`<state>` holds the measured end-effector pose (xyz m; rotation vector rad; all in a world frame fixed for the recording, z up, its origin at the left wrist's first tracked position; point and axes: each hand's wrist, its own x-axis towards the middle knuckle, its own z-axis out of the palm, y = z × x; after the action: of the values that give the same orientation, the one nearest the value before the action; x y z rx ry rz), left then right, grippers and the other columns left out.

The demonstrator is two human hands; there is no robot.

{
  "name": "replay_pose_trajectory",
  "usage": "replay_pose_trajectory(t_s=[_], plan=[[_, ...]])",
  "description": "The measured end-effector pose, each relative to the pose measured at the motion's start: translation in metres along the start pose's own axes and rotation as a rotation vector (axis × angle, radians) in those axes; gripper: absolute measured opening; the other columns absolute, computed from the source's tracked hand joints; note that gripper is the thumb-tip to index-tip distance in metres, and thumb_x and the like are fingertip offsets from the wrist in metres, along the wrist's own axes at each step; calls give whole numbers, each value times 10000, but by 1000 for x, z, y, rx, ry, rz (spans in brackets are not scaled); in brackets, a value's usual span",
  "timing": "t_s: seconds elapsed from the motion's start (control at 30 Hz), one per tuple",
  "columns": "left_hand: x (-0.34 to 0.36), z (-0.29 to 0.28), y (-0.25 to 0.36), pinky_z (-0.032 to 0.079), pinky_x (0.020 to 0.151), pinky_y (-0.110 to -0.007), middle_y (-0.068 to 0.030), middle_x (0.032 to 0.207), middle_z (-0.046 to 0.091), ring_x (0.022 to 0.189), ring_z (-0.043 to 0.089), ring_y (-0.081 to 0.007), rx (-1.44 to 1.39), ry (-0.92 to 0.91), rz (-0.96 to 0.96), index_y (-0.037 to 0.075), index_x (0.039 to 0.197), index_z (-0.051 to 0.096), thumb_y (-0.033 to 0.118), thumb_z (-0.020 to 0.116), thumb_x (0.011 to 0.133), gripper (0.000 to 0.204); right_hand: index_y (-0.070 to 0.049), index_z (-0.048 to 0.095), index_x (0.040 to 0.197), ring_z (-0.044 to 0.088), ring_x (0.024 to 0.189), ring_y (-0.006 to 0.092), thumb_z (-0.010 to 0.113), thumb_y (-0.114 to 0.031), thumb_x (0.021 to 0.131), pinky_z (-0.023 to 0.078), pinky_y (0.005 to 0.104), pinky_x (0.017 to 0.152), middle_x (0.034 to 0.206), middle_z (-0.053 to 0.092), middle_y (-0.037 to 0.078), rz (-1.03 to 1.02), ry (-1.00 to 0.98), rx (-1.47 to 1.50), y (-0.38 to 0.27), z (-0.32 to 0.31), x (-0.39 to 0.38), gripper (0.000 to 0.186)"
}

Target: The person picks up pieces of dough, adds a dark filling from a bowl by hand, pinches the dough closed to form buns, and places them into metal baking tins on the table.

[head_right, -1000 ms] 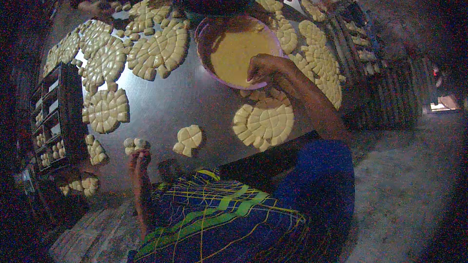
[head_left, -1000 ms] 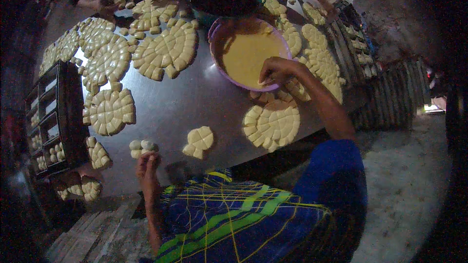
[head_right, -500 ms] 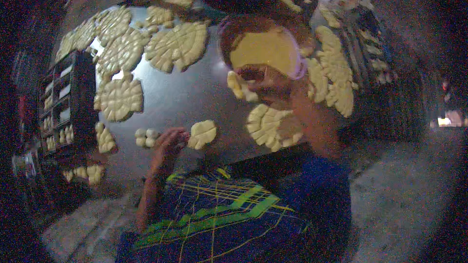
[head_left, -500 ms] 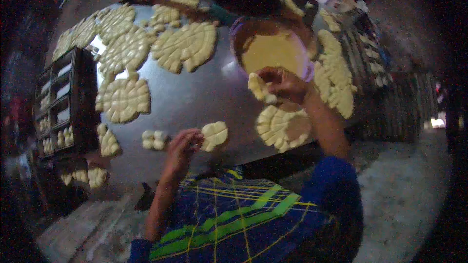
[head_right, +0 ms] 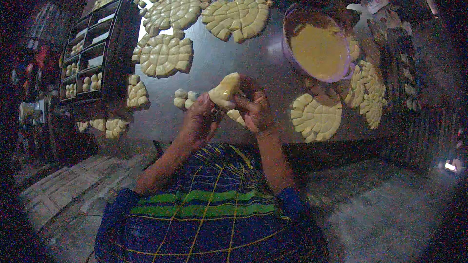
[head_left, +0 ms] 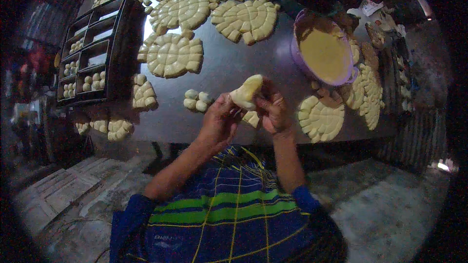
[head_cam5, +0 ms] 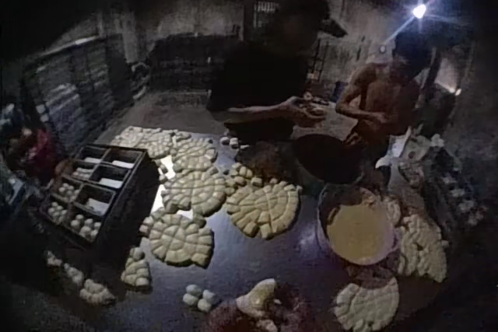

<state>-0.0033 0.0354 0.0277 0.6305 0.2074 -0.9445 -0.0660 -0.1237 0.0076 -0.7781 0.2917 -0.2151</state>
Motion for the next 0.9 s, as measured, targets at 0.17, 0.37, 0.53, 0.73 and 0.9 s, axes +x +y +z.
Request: replay_pose_trajectory(t_s=[0.17, 0.37, 0.53, 0.73, 0.9], plan=[[-2, -18, 15, 468, 883, -328, -46, 1171, 579, 1080, 559, -171, 18, -5, 83, 83, 1185, 502, 362, 504, 995, 338, -50, 582, 1216, 571, 1152, 228, 566, 76, 872, 496, 365, 968, 1202, 611, 94, -258, -55, -76, 26, 13, -6, 366], [-5, -27, 41, 475, 728, -253, -31, 1000, 605, 836, 588, -120, 123, -12, 230, 69, 1125, 516, 241, 610, 948, 265, -107, 673, 1105, 628, 1039, 264, 637, 13, 847, 539, 350, 881, 1127, 635, 109, -543, -100, -1237, 13, 54, -7, 287], [-16, -26, 54, 479, 756, -248, -39, 947, 632, 861, 593, -108, 437, 93, 307, 31, 1069, 571, 95, 666, 885, 217, -145, 675, 1117, 653, 944, 245, 665, -17, 804, 557, 339, 809, 1081, 654, 63, -761, -211, -1504, 16, 76, -11, 338], [-26, -34, 67, 508, 697, -266, -55, 1000, 650, 843, 617, -135, 739, 58, 333, 32, 1058, 593, 117, 632, 904, 180, -126, 703, 998, 664, 863, 248, 696, 3, 734, 553, 350, 694, 998, 682, 31, -840, -241, -1690, 4, 83, -15, 294], [-27, -37, 68, 486, 741, -263, -40, 977, 655, 865, 602, -116, 647, 27, 298, 24, 1072, 611, 149, 657, 900, 218, -144, 688, 1067, 644, 908, 251, 682, -67, 725, 547, 375, 755, 1014, 670, 31, -846, -378, -1680, 4, 88, -11, 351]])
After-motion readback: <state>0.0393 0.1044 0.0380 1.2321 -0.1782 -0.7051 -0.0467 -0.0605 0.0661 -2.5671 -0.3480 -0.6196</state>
